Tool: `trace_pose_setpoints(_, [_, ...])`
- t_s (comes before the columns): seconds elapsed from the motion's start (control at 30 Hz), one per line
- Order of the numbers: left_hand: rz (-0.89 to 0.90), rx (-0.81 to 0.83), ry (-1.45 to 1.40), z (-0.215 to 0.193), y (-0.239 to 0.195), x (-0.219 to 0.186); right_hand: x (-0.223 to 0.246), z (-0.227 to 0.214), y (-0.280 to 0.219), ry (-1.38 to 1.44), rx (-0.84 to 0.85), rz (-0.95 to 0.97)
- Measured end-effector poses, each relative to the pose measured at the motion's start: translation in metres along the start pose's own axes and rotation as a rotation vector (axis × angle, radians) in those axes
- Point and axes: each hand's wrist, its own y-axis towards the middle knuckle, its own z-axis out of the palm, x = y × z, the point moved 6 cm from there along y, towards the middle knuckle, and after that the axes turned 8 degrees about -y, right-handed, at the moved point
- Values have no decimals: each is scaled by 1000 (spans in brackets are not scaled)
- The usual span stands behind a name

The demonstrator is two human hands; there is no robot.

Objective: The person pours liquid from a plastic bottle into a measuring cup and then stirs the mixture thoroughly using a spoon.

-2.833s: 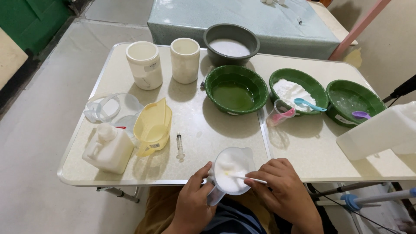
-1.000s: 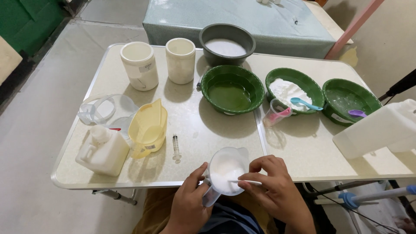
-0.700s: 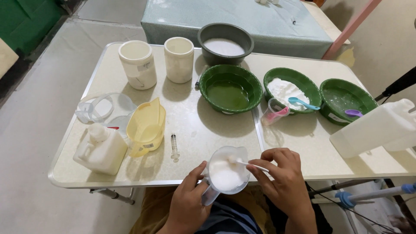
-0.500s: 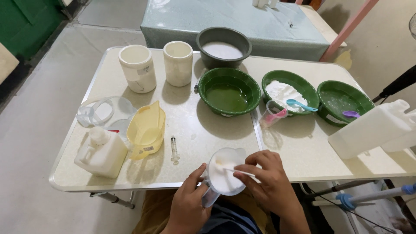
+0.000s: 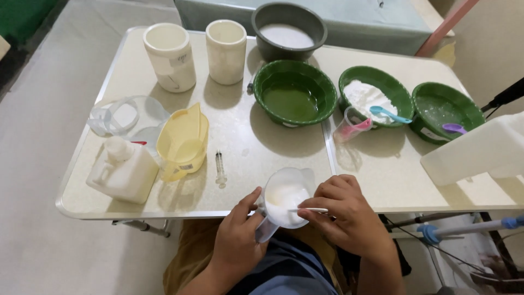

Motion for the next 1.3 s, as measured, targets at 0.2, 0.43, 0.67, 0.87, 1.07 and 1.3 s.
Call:
trace_pose_setpoints(0.2, [25, -4, -31, -4, 6, -6, -25, -14, -6, -195, -138, 126])
trace_pose_setpoints(0.43, [-32, 22, 16, 0, 2, -1, -11, -2, -1, 98, -24, 12])
trace_pose_setpoints(0.67, [8, 4, -9, -1, 3, -7, -21, 4, -4, -103, -157, 74])
trace_pose_setpoints(0.87, [0, -5, -9, -2, 4, -2, -14, -9, -3, -28, -4, 32])
trace_pose_setpoints(1.07, [12, -6, -11, -1, 5, -6, -15, -1, 0, -111, -113, 48])
trace_pose_setpoints(1.3, [21, -6, -36, -4, 6, -8, -18, -17, -10, -192, -30, 118])
